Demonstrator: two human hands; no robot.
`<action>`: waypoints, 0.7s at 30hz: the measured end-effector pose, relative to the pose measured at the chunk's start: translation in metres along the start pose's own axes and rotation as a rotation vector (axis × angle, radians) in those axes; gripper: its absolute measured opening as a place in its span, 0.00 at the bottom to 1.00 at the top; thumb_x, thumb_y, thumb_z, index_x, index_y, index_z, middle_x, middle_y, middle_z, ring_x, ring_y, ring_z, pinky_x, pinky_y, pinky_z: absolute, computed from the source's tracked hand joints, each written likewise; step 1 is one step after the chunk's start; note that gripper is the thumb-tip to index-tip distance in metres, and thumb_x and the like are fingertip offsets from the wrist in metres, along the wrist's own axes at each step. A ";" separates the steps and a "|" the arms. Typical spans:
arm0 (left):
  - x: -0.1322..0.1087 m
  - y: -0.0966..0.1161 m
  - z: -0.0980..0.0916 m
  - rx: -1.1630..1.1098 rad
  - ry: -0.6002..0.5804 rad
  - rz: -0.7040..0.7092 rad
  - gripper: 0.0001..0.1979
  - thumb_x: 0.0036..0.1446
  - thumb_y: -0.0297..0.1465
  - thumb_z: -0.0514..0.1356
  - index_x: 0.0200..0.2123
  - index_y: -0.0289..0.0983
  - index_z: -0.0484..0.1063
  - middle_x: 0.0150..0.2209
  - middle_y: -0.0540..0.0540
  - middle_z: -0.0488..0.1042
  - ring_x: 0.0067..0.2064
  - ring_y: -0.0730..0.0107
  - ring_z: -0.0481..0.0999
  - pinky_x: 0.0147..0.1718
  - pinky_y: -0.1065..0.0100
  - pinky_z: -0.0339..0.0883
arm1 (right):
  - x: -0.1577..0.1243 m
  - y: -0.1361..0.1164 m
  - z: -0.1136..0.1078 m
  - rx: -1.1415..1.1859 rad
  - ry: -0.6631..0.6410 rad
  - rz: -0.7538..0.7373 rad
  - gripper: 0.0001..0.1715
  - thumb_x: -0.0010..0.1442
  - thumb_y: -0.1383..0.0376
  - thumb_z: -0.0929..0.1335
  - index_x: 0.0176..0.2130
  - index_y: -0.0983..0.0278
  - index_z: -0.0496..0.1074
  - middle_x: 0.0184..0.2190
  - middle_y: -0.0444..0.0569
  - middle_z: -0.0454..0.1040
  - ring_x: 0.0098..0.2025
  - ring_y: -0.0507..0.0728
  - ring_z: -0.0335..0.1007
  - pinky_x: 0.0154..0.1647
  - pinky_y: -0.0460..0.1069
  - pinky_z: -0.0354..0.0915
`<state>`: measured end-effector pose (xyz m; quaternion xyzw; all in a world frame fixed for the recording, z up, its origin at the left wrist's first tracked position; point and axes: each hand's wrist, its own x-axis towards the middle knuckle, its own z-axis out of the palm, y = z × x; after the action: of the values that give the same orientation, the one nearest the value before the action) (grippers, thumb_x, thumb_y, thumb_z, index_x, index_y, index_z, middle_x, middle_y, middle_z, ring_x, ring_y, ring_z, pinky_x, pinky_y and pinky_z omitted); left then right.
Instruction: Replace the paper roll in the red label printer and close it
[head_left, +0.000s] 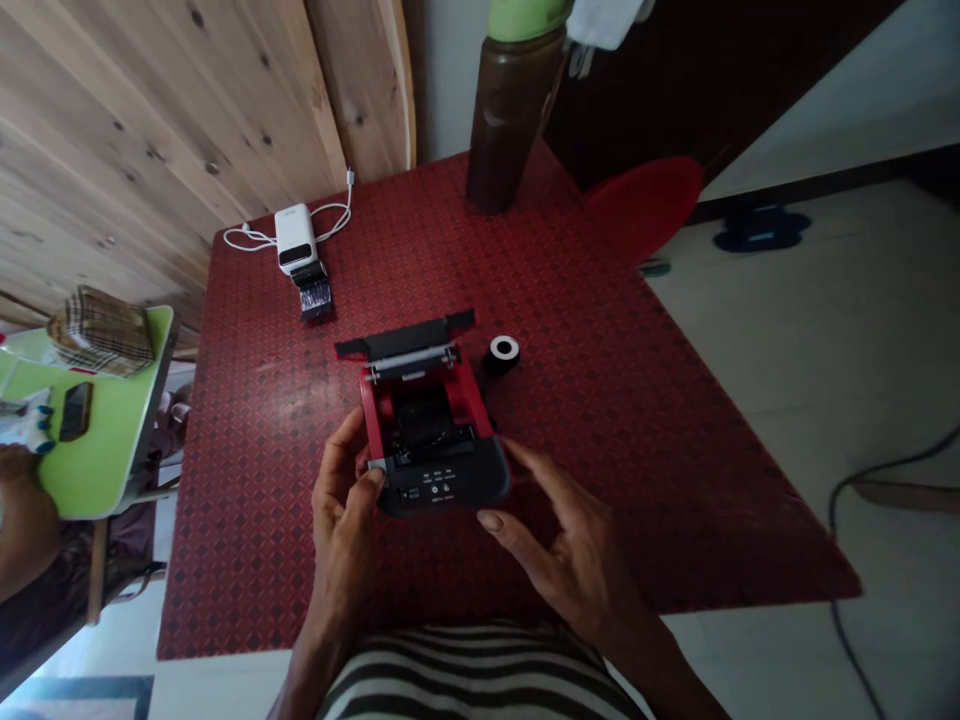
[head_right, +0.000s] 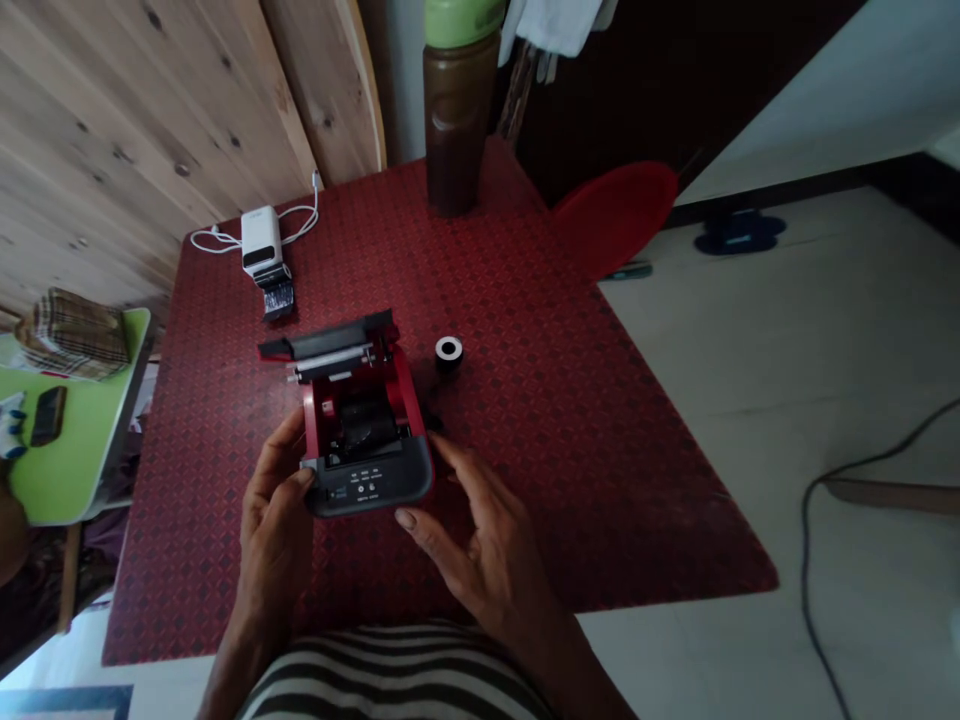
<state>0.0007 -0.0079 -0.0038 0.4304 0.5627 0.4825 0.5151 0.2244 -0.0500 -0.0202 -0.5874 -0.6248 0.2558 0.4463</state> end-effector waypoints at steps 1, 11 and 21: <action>0.000 -0.002 0.000 0.007 -0.008 0.032 0.28 0.74 0.38 0.66 0.75 0.50 0.76 0.74 0.42 0.79 0.73 0.48 0.80 0.69 0.49 0.78 | 0.004 -0.001 -0.005 -0.018 -0.002 -0.018 0.29 0.80 0.45 0.71 0.70 0.57 0.76 0.59 0.55 0.90 0.55 0.66 0.92 0.53 0.59 0.88; 0.004 -0.035 -0.001 0.206 -0.057 0.464 0.35 0.79 0.50 0.61 0.83 0.51 0.64 0.78 0.38 0.70 0.76 0.41 0.72 0.74 0.40 0.69 | 0.114 -0.039 0.016 -0.498 -0.363 -0.511 0.16 0.79 0.77 0.68 0.53 0.66 0.85 0.53 0.57 0.91 0.54 0.65 0.88 0.59 0.60 0.82; 0.002 -0.045 -0.005 0.240 -0.072 0.445 0.37 0.79 0.49 0.62 0.85 0.54 0.59 0.78 0.38 0.67 0.77 0.39 0.68 0.77 0.33 0.62 | 0.149 -0.063 0.040 -0.726 -0.821 -0.309 0.20 0.76 0.78 0.67 0.59 0.66 0.84 0.58 0.59 0.88 0.57 0.68 0.87 0.57 0.59 0.77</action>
<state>-0.0042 -0.0134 -0.0484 0.6186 0.4886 0.4982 0.3611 0.1714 0.0901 0.0525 -0.4572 -0.8736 0.1638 -0.0315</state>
